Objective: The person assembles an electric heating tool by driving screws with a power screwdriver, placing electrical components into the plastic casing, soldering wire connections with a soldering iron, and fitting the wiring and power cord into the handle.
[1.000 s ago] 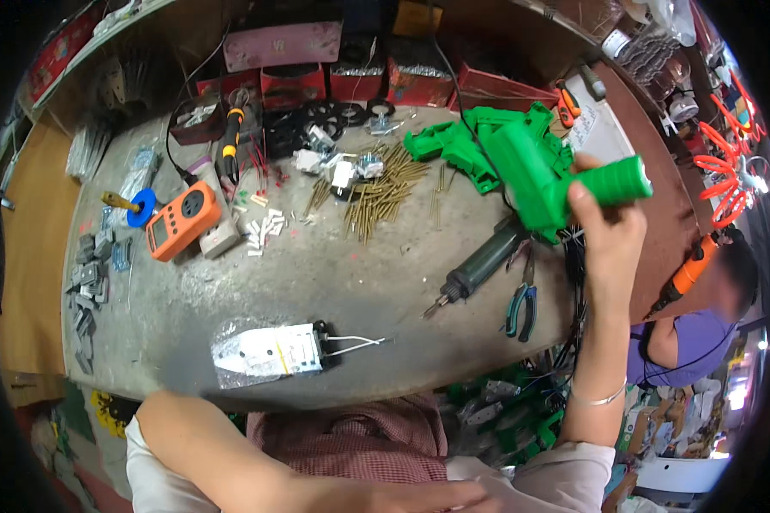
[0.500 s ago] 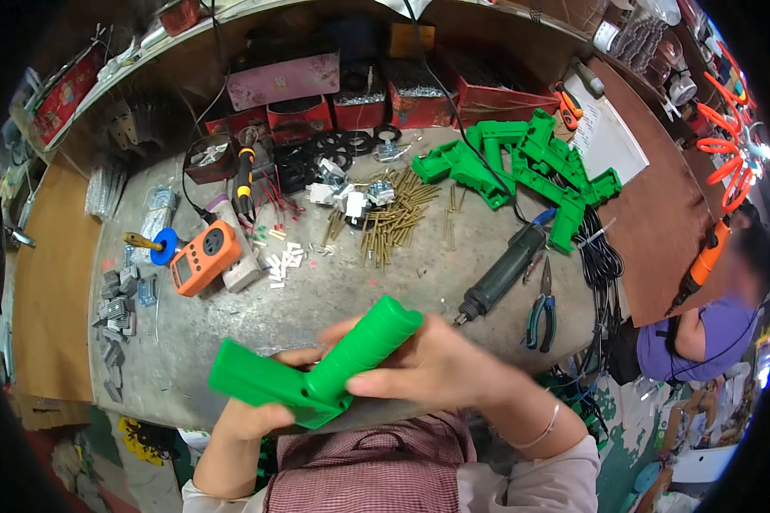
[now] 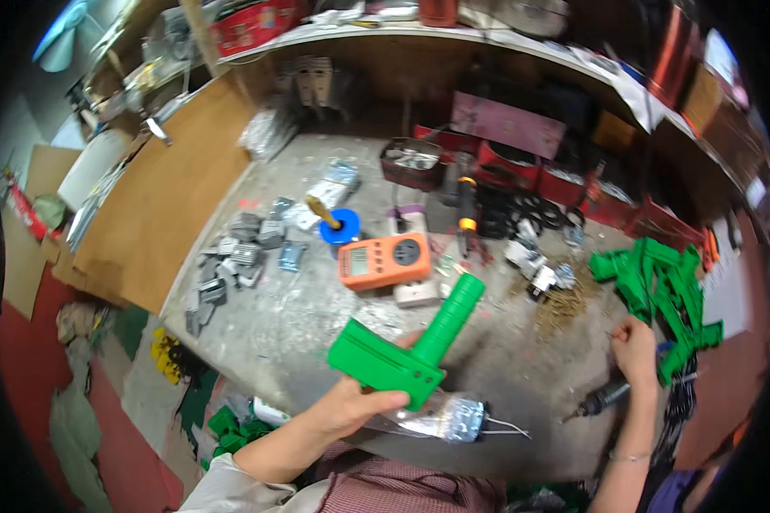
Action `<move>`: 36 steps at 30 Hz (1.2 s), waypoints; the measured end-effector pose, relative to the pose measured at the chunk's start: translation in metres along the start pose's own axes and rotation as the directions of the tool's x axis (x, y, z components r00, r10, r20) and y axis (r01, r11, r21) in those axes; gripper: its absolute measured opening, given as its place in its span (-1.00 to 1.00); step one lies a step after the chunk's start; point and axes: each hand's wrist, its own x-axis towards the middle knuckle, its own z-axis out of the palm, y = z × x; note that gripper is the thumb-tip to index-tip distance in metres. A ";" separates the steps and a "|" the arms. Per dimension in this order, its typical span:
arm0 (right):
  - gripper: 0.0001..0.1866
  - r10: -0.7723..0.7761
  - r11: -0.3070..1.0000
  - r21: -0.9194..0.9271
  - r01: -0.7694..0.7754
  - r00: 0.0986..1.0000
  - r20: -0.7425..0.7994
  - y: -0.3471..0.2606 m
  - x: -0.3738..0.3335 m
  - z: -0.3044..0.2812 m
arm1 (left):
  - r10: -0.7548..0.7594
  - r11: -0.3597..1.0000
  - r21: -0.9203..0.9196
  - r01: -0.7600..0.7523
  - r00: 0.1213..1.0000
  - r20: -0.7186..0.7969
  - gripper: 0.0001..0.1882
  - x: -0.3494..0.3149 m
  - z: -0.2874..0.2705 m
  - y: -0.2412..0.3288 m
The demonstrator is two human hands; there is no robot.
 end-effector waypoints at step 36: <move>-0.85 -0.280 0.342 0.937 -0.077 0.943 0.179 -0.167 -0.073 -0.024 | 0.092 0.972 0.234 -0.013 0.939 -0.330 -0.21 -0.001 0.029 -0.018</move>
